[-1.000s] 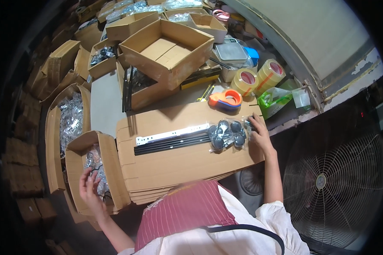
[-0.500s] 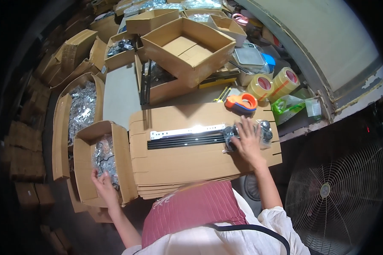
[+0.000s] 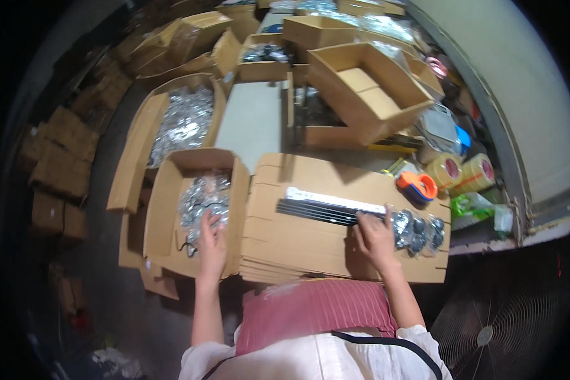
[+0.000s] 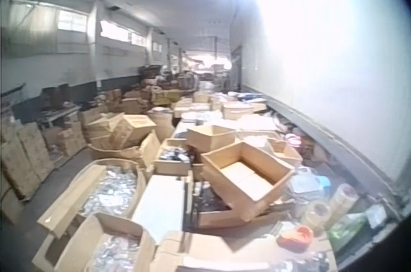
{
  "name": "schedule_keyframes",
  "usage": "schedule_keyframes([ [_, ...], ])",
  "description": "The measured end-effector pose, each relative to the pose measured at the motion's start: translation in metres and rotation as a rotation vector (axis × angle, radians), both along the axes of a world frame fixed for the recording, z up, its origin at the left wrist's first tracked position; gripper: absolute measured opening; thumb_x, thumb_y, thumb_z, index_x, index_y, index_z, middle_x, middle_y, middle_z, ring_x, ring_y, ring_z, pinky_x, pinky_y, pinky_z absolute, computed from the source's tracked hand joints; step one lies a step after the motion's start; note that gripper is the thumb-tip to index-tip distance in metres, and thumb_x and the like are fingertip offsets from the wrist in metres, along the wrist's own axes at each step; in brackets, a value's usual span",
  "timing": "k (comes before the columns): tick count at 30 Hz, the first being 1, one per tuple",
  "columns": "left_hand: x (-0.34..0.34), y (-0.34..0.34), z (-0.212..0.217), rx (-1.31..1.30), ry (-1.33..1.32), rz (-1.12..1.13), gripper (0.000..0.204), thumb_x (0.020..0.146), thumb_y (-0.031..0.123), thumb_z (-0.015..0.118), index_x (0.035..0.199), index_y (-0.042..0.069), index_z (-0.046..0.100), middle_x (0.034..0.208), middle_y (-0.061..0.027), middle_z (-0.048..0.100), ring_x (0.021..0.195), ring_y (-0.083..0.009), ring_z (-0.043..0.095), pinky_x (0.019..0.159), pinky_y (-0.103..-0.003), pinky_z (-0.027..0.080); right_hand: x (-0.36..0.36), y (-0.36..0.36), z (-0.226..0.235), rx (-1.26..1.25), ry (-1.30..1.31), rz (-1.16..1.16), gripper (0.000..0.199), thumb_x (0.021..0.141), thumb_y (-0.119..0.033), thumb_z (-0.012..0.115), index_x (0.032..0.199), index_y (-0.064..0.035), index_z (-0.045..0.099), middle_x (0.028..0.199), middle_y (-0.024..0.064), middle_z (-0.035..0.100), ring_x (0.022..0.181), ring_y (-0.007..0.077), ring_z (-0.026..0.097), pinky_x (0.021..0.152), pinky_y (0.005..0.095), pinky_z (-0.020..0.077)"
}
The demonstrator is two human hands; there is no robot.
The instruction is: The person applies tape to sections of a cardboard piece using a tape dispenser, then places small bags of metal hardware and longer metal slides into the resulting cardboard box.
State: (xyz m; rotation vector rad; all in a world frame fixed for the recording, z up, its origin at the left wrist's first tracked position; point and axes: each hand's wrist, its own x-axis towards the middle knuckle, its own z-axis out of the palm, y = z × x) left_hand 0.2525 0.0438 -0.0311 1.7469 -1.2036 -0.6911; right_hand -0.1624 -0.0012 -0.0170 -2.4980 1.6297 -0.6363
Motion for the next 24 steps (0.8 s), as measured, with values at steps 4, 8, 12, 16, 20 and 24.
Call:
schedule_keyframes([
  [4, -0.005, -0.003, -0.001, -0.063, -0.052, -0.020, 0.055, 0.103, 0.017, 0.057, 0.149, -0.003, 0.034, 0.138, -0.0218, 0.058, 0.101, -0.0261, 0.069, 0.088, -0.036, 0.055, 0.004, -0.027, -0.025, -0.040, 0.250, -0.139, 0.056, 0.099, -0.032, 0.061, 0.139, 0.0048, 0.052, 0.141, 0.0218, 0.056, 0.138, 0.0352, 0.048, 0.125, 0.0557, 0.0162],
  [8, 0.000, 0.006, 0.024, -0.054, 0.110, -0.204, 0.040, 0.100, 0.012, 0.060, 0.137, -0.003, 0.052, 0.124, -0.0168, 0.069, 0.104, -0.0230, 0.070, 0.090, -0.034, 0.055, 0.001, -0.024, -0.054, 0.070, 0.253, -0.213, 0.067, 0.100, -0.037, 0.057, 0.148, 0.0064, 0.040, 0.151, 0.0248, 0.045, 0.144, 0.0399, 0.037, 0.124, 0.0535, 0.0202],
  [12, 0.056, 0.002, 0.022, 0.004, 0.162, -0.084, 0.039, 0.100, 0.006, 0.060, 0.138, -0.001, 0.052, 0.128, -0.0138, 0.066, 0.115, -0.0172, 0.062, 0.095, -0.031, 0.052, 0.010, -0.017, -0.046, 0.056, 0.227, -0.245, 0.070, 0.099, -0.037, 0.059, 0.150, 0.0058, 0.037, 0.150, 0.0256, 0.044, 0.144, 0.0406, 0.036, 0.124, 0.0530, 0.0206],
  [16, 0.117, -0.033, 0.024, 0.153, -0.030, 0.054, 0.046, 0.099, 0.017, 0.063, 0.139, -0.002, 0.051, 0.132, -0.0228, 0.062, 0.119, -0.0273, 0.063, 0.098, -0.036, 0.051, 0.004, -0.020, -0.048, 0.057, 0.202, -0.215, 0.069, 0.098, -0.035, 0.061, 0.149, 0.0052, 0.038, 0.150, 0.0250, 0.045, 0.144, 0.0396, 0.035, 0.124, 0.0540, 0.0189],
  [20, 0.145, -0.078, -0.007, 0.294, -0.610, -0.038, 0.054, 0.095, 0.031, 0.066, 0.134, -0.004, 0.051, 0.131, -0.0315, 0.059, 0.123, -0.0439, 0.059, 0.104, -0.051, 0.047, -0.002, -0.025, -0.047, 0.061, 0.170, -0.118, 0.063, 0.099, -0.031, 0.060, 0.148, 0.0028, 0.041, 0.150, 0.0209, 0.046, 0.143, 0.0376, 0.038, 0.124, 0.0569, 0.0162],
  [24, 0.143, -0.122, -0.024, 0.507, -0.640, -0.148, 0.064, 0.091, 0.038, 0.070, 0.136, -0.003, 0.050, 0.139, -0.0328, 0.052, 0.130, -0.0461, 0.052, 0.108, -0.052, 0.043, 0.004, -0.028, -0.046, 0.045, 0.131, -0.069, 0.053, 0.101, -0.026, 0.057, 0.146, -0.0019, 0.048, 0.152, 0.0196, 0.046, 0.145, 0.0370, 0.038, 0.123, 0.0591, 0.0130],
])
